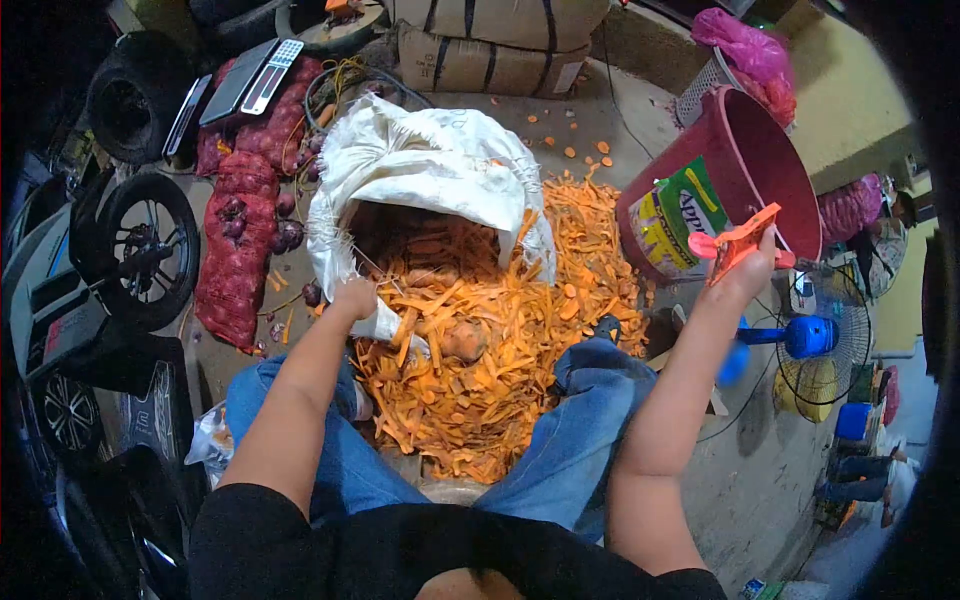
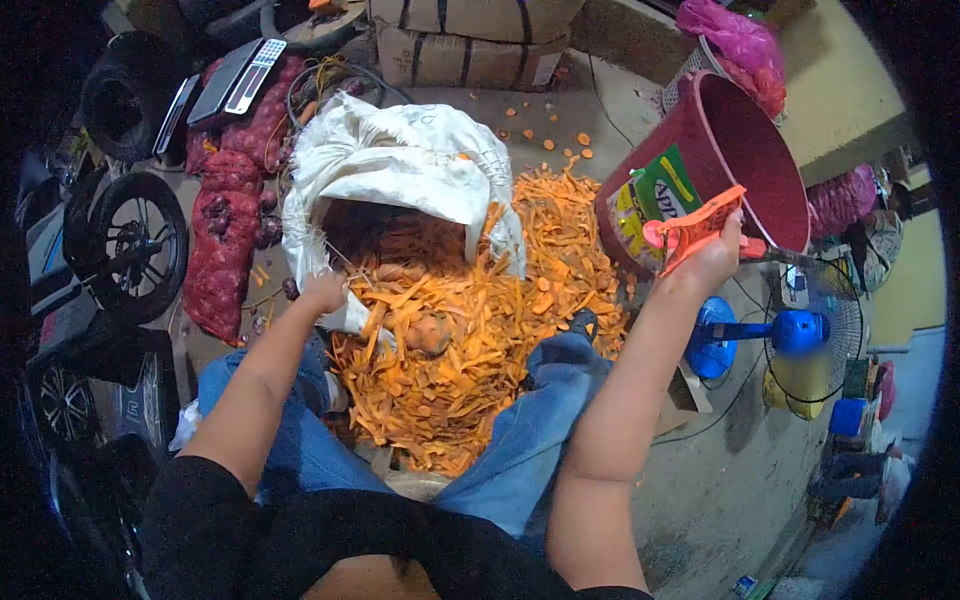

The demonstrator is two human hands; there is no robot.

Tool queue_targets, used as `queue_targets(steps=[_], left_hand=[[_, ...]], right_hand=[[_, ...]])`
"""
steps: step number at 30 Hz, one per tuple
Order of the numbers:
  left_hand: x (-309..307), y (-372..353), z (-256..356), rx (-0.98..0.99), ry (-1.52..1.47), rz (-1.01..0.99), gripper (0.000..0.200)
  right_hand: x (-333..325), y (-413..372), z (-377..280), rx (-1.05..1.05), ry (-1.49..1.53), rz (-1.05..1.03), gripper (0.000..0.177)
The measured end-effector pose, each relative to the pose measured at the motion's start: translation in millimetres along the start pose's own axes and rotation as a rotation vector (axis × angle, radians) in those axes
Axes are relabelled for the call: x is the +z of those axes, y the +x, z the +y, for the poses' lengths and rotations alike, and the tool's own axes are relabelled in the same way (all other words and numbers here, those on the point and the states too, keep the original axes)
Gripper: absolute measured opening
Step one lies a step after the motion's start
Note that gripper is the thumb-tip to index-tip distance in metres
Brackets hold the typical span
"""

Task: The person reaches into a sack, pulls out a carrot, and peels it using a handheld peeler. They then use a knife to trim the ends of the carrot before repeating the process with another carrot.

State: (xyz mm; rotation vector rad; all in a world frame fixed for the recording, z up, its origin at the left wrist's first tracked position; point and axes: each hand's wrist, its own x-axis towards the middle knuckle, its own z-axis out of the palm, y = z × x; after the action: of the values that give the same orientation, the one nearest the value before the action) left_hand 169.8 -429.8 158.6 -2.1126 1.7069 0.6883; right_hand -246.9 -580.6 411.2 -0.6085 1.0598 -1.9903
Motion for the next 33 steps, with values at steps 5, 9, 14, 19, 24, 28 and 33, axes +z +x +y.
queue_targets(steps=[5,9,14,19,24,28,33], left_hand=[[13.5,15.2,-18.2,0.036,0.294,-0.185,0.035],[8.6,28.2,-6.8,-0.032,0.290,-0.294,0.030],[2.2,50.6,1.7,0.093,0.214,0.069,0.020],[-6.0,75.7,10.6,0.178,0.118,0.265,0.018],[-20.3,102.8,10.6,-0.004,0.118,0.145,0.022],[25.0,159.0,-36.2,0.074,0.400,0.912,0.026],[-6.6,137.1,-70.9,0.009,0.183,0.577,0.029]], right_hand=[[19.7,-15.2,24.1,0.076,-0.166,-0.081,0.027],[35.9,-33.6,35.2,0.051,-0.196,-0.249,0.025],[52.2,-53.4,47.2,-0.004,-0.208,-0.334,0.019],[53.1,-55.1,55.3,0.001,-0.215,-0.384,0.019],[53.7,-53.2,64.6,-0.011,-0.268,-0.380,0.020],[50.3,-49.4,71.5,-0.016,-0.334,-0.356,0.021],[51.5,-49.9,66.1,-0.026,-0.442,-0.376,0.020]])
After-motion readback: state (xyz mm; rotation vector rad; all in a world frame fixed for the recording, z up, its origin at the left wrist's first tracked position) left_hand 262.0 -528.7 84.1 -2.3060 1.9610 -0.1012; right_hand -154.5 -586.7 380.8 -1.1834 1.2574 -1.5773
